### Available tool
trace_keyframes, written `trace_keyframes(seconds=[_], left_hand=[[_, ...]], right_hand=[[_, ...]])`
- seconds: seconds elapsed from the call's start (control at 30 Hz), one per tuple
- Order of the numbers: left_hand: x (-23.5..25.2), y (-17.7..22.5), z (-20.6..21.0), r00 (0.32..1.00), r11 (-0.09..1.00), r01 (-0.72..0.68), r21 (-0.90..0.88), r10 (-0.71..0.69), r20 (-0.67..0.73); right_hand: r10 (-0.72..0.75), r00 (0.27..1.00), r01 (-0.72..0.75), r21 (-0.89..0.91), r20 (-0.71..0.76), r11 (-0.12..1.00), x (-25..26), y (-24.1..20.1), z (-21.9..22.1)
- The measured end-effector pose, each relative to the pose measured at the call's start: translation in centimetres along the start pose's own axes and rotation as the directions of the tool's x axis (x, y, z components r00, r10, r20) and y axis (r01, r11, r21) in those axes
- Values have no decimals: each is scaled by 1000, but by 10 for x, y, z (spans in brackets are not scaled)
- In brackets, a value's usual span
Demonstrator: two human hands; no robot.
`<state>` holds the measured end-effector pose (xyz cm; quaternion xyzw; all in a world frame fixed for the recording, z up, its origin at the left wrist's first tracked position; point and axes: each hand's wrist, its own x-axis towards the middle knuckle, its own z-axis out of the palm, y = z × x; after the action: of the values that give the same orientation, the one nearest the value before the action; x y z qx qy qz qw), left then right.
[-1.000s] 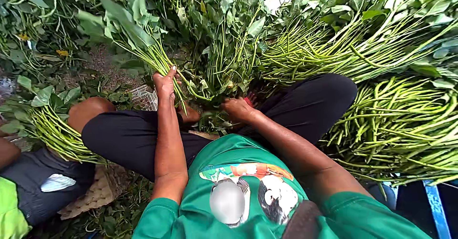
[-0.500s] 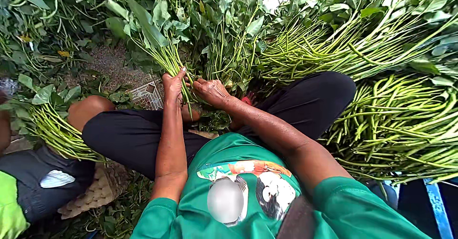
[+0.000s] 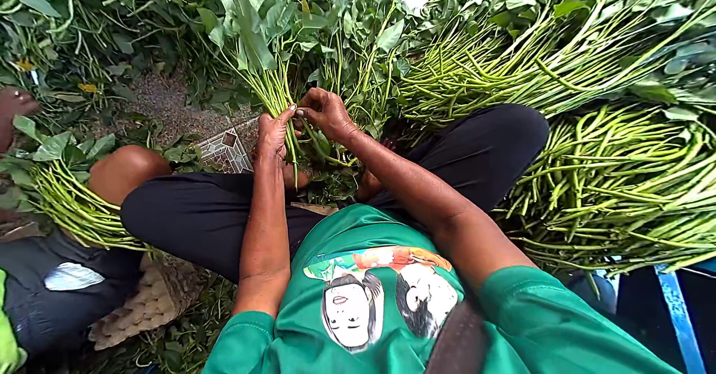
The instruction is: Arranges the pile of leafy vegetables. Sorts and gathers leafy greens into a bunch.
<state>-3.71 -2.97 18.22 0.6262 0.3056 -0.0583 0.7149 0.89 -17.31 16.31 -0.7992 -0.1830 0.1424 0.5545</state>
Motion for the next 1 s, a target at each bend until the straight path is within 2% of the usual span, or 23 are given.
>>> trace_keyframes(seconds=[0.1,0.2,0.27,0.37,0.47,0.6,0.7,0.77,0.83,0.9,1.0], left_hand=[[3,-3,0,1000,998,-3,-67,2,-13],[14,-6,-14,997,991,-21,-133,11,-75],[20,-3,-26,995,989,-8,-145,-7,-103],[22,-1,-31,988,989,2,-147,-24,-151],[22,-3,-30,983,989,3,-150,-30,-179],[22,-3,-29,982,976,7,-218,-47,-181],[26,-5,-36,962,964,-103,-247,34,-272],[31,-4,-50,940,962,-169,-214,92,-328],[33,-2,-58,942,964,-183,-191,117,-314],[28,0,-54,949,967,-169,-191,107,-296],[23,2,-47,964,971,-148,-185,100,-247]], right_hand=[[36,999,-39,105,36,994,-3,7,3],[76,959,-90,40,272,995,-13,7,-4],[88,928,-106,29,362,994,-22,11,-9],[-26,943,-13,115,331,993,-35,30,-10],[-2,938,-26,75,345,997,-46,25,-3],[101,965,-57,-183,243,981,-56,10,8],[152,941,-36,-360,302,932,-70,-1,13],[154,906,-40,-282,395,959,-85,-7,15],[144,871,-56,-196,470,979,-92,-12,10],[194,837,-81,-235,511,969,-88,-12,0],[166,856,-69,-211,490,975,-80,2,0]])
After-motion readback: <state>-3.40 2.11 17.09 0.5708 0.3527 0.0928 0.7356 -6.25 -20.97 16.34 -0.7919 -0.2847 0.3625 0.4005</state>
